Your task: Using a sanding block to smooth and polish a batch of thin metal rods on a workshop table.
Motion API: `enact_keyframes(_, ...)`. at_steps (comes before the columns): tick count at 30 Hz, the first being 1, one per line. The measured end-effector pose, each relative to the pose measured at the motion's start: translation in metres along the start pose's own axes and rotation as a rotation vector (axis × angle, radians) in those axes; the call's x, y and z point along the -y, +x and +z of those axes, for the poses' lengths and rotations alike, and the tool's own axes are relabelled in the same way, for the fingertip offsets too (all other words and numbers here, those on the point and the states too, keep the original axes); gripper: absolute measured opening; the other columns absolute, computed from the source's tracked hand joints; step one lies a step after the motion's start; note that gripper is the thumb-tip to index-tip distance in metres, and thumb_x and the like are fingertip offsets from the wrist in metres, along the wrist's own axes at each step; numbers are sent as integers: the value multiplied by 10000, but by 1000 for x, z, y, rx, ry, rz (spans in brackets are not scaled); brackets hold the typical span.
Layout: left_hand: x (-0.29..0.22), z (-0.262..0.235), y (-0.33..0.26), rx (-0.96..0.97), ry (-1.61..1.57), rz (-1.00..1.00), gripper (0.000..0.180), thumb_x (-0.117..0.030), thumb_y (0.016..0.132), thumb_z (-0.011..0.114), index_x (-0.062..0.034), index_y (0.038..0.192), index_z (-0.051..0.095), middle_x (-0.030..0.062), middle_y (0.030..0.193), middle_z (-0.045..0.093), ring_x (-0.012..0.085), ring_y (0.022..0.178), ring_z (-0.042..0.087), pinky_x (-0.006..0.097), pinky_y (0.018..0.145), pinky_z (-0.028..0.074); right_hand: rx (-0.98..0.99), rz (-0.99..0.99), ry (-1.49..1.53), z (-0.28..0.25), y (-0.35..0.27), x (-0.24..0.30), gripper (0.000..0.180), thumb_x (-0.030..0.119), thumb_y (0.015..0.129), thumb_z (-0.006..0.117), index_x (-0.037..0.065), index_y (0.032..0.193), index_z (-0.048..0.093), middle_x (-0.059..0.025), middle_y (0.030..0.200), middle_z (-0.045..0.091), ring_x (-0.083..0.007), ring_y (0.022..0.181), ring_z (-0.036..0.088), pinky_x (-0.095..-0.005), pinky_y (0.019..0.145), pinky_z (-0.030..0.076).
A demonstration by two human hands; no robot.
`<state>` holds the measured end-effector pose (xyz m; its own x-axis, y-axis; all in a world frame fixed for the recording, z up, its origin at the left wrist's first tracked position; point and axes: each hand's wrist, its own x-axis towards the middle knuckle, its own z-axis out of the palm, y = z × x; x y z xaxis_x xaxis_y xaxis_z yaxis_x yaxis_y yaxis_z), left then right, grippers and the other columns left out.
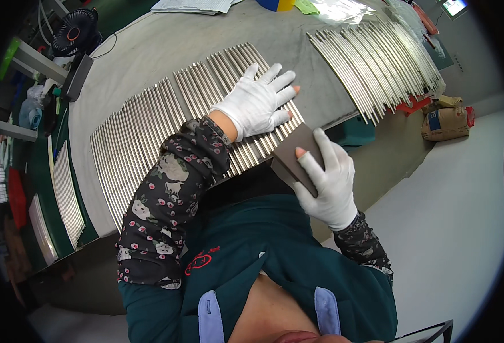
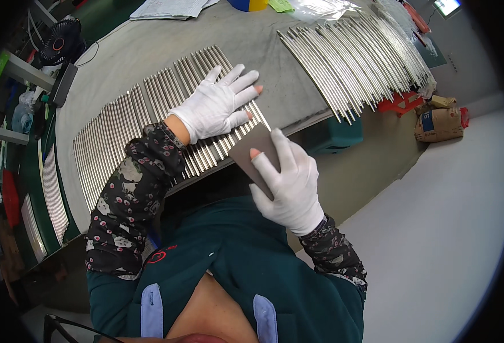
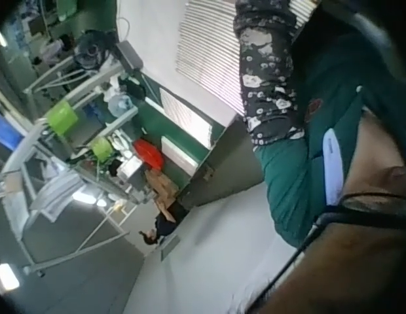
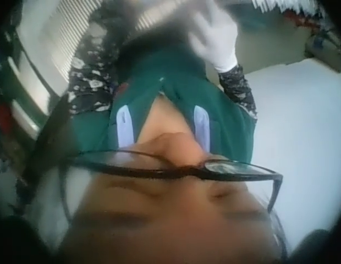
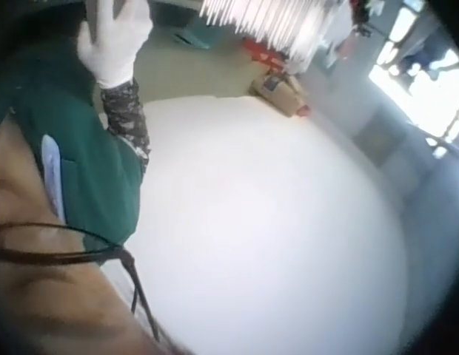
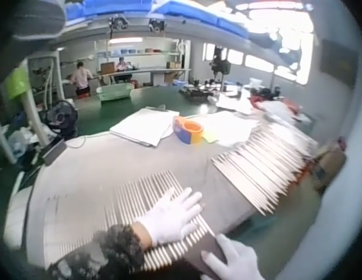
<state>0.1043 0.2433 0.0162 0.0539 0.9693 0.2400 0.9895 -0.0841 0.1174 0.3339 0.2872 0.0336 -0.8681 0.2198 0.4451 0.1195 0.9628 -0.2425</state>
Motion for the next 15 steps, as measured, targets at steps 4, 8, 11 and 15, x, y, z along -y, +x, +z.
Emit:
enact_keyframes(4, -1, 1, -4, 90, 90, -37, 534, -405, 945, 424, -87, 1370, 480, 114, 1466, 411, 316, 1386, 326, 549, 1118, 232, -107, 240, -378, -10, -7, -44, 485, 135, 662, 689, 74, 1139, 626, -256, 1279, 501, -366, 973, 538, -432, 844, 447)
enact_keyframes(8, -2, 1, -3, 108, 101, -23, 539, -402, 947, 433, -61, 1362, 483, 115, 1462, 416, 317, 1383, 330, 549, 1121, 228, -125, 191, -289, -18, -9, -29, 524, 140, 659, 696, 86, 1174, 612, -250, 1314, 482, -354, 1019, 518, -440, 856, 427)
enact_keyframes(11, -4, -2, -1, 126, 74, -38, 553, -427, 953, 426, -59, 1363, 478, 126, 1468, 399, 324, 1386, 325, 547, 1122, 229, -67, 184, -230, -11, -11, -16, 583, 152, 633, 707, 101, 1202, 589, -267, 1328, 459, -356, 1056, 511, -431, 869, 414)
enact_keyframes(15, 6, 0, 4, -15, 125, -103, 601, -478, 957, 407, -68, 1395, 436, 169, 1483, 355, 345, 1384, 317, 559, 1116, 229, -66, 211, -231, -9, -12, -9, 588, 149, 627, 710, 106, 1200, 585, -260, 1344, 445, -352, 1062, 510, -428, 864, 411)
